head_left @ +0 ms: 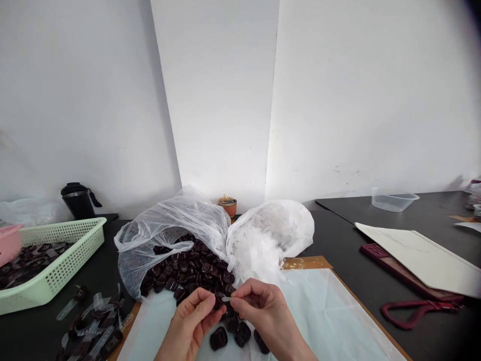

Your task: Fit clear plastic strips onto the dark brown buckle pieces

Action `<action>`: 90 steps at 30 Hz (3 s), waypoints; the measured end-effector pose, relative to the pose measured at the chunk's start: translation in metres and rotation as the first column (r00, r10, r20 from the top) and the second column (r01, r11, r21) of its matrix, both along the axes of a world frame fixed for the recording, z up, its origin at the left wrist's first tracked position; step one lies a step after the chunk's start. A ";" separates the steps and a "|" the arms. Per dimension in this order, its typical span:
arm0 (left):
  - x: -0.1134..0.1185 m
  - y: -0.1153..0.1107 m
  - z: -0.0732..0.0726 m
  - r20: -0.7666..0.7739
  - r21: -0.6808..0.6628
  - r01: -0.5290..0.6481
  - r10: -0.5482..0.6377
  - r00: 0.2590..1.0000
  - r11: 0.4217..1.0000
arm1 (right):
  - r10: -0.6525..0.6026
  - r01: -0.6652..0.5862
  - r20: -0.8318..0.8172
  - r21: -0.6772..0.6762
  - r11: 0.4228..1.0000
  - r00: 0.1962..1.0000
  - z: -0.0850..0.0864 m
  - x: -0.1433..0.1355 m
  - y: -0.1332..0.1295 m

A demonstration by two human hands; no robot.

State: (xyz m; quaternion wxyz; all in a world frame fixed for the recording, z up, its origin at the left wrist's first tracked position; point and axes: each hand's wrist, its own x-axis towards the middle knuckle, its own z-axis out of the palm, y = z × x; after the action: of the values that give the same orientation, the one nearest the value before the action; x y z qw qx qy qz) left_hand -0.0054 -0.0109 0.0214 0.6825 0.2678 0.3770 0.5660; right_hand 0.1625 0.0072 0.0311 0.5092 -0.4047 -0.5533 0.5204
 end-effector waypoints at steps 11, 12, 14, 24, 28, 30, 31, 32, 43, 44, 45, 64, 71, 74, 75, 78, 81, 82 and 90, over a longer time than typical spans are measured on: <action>0.001 -0.004 0.004 -0.142 0.092 -0.031 0.044 0.989 0.995 | -0.100 0.023 0.272 0.274 0.962 0.957 0.004 -0.002 -0.008; 0.001 -0.004 0.003 -0.173 0.105 -0.059 0.076 0.982 0.993 | -0.088 0.002 0.281 0.294 0.956 0.956 0.005 -0.001 -0.008; 0.000 -0.003 0.001 -0.233 0.140 -0.100 0.131 0.964 0.985 | -0.069 -0.028 0.282 0.325 0.945 0.957 0.006 0.002 -0.007; 0.000 -0.005 -0.003 -0.266 0.255 -0.100 0.169 0.949 0.962 | -0.021 -0.033 0.184 0.288 0.957 0.983 -0.001 0.000 -0.004; 0.000 -0.006 -0.001 -0.254 0.259 -0.116 0.183 0.950 0.959 | 0.025 -0.037 0.070 0.165 0.986 0.997 -0.008 -0.003 -0.003; -0.002 -0.005 0.000 -0.260 0.275 -0.116 0.190 0.947 0.954 | 0.049 -0.051 0.019 0.110 0.993 0.999 -0.008 -0.003 -0.002; -0.003 -0.005 0.001 -0.268 0.282 -0.105 0.184 0.946 0.954 | 0.063 -0.063 -0.001 0.085 0.994 0.998 -0.008 -0.003 -0.002; -0.004 -0.005 0.002 -0.278 0.287 -0.091 0.174 0.945 0.954 | 0.083 -0.082 -0.020 0.057 0.995 0.996 -0.007 -0.002 -0.002; -0.001 -0.007 0.000 -0.301 0.378 -0.028 0.152 0.941 0.925 | 0.115 -0.192 -0.293 -0.249 0.949 0.949 -0.011 -0.004 0.001; -0.001 -0.007 0.000 -0.308 0.384 -0.024 0.152 0.939 0.923 | 0.117 -0.197 -0.295 -0.258 0.946 0.948 -0.010 -0.004 0.001; -0.002 -0.007 -0.001 -0.313 0.386 -0.021 0.152 0.937 0.922 | 0.119 -0.201 -0.299 -0.263 0.944 0.947 -0.009 -0.003 0.000; -0.006 -0.006 -0.008 -0.422 0.442 0.029 0.180 0.889 0.896 | 0.062 -0.208 -0.387 -0.347 0.915 0.920 0.003 -0.004 -0.005; -0.009 -0.006 -0.010 -0.459 0.471 0.055 0.192 0.868 0.880 | 0.067 -0.233 -0.419 -0.359 0.904 0.906 -0.008 -0.003 -0.001; -0.004 -0.006 -0.011 -0.402 0.486 0.018 0.205 0.892 0.874 | 0.073 -0.257 -0.444 -0.372 0.892 0.893 -0.013 -0.004 -0.001; -0.003 -0.007 -0.011 -0.389 0.489 0.012 0.206 0.898 0.872 | 0.073 -0.264 -0.451 -0.376 0.889 0.890 -0.014 -0.004 -0.001; -0.002 -0.007 -0.010 -0.399 0.492 0.013 0.212 0.892 0.871 | 0.072 -0.273 -0.473 -0.373 0.887 0.878 -0.012 -0.005 -0.002; -0.005 -0.007 -0.008 -0.450 0.481 0.051 0.196 0.871 0.876 | 0.071 -0.272 -0.485 -0.357 0.894 0.872 -0.008 -0.004 -0.003; -0.006 -0.007 -0.007 -0.465 0.475 0.066 0.187 0.865 0.878 | 0.073 -0.270 -0.481 -0.354 0.895 0.874 -0.007 -0.004 -0.004; -0.004 -0.010 -0.003 -0.463 0.429 0.048 0.174 0.869 0.902 | 0.097 -0.284 -0.464 -0.351 0.892 0.880 -0.012 -0.002 -0.002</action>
State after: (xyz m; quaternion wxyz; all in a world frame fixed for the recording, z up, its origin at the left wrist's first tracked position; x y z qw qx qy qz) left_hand -0.0092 -0.0209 0.0184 0.4697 0.5323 0.4133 0.5703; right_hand 0.1605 0.0050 0.0194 0.4685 -0.3179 -0.3424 0.7498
